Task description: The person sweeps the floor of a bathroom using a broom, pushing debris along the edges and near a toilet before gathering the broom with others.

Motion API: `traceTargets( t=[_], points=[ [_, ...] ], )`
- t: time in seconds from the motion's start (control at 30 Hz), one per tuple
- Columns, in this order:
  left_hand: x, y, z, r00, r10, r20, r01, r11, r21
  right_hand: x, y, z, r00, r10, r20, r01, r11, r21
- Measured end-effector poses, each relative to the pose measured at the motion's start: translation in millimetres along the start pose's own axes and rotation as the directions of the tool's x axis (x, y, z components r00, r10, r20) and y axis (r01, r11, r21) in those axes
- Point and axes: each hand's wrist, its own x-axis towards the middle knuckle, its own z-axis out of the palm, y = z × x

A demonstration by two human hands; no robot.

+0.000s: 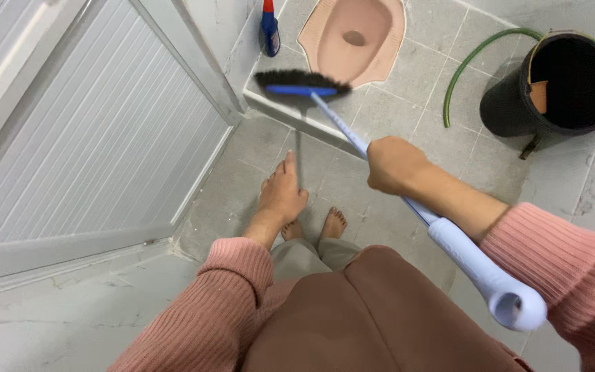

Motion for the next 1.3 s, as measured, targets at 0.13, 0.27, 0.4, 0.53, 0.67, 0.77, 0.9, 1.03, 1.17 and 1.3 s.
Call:
traceTargets(
  t=[0.13, 0.27, 0.4, 0.53, 0.67, 0.77, 0.9, 1.03, 1.17, 1.3],
  points=[
    [12, 4, 5, 1.000, 0.022, -0.004, -0.022, 0.999, 0.034, -34, 12, 1, 0.997, 0.013, 0.073, -0.016, 0.999, 0.051],
    [29, 17, 2, 0.998, 0.066, -0.015, -0.065, 0.994, 0.083, -77, 36, -23, 0.986, 0.074, 0.149, -0.101, 0.978, 0.182],
    [49, 30, -8, 0.996, 0.087, -0.006, -0.087, 0.994, 0.061, -90, 65, -36, 0.999, 0.051, 0.002, -0.050, 0.988, 0.143],
    [78, 37, -8, 0.985, 0.169, -0.041, -0.165, 0.982, 0.087, -76, 94, -49, 0.929, 0.318, 0.188, -0.343, 0.932, 0.116],
    [94, 47, -15, 0.986, 0.153, -0.059, -0.148, 0.985, 0.090, -52, 117, -65, 0.967, 0.251, -0.044, -0.235, 0.946, 0.224],
    [103, 49, -29, 0.986, 0.157, -0.049, -0.151, 0.983, 0.100, -21, 121, -79, 0.957, 0.280, -0.075, -0.249, 0.926, 0.283],
    [134, 39, -55, 0.982, 0.168, -0.087, -0.160, 0.983, 0.093, 42, 123, -96, 0.950, 0.282, -0.131, -0.228, 0.918, 0.323],
    [182, 30, -83, 0.974, 0.198, -0.113, -0.186, 0.977, 0.108, 120, 135, -130, 0.953, 0.240, -0.186, -0.135, 0.884, 0.447],
    [231, 25, -107, 0.976, 0.158, -0.147, -0.154, 0.987, 0.039, 219, 152, -163, 0.948, 0.283, -0.148, -0.155, 0.813, 0.562],
    [265, 26, -115, 0.940, 0.229, -0.252, -0.232, 0.973, 0.018, 336, 178, -194, 0.953, 0.243, -0.183, -0.181, 0.936, 0.302]
  ],
)
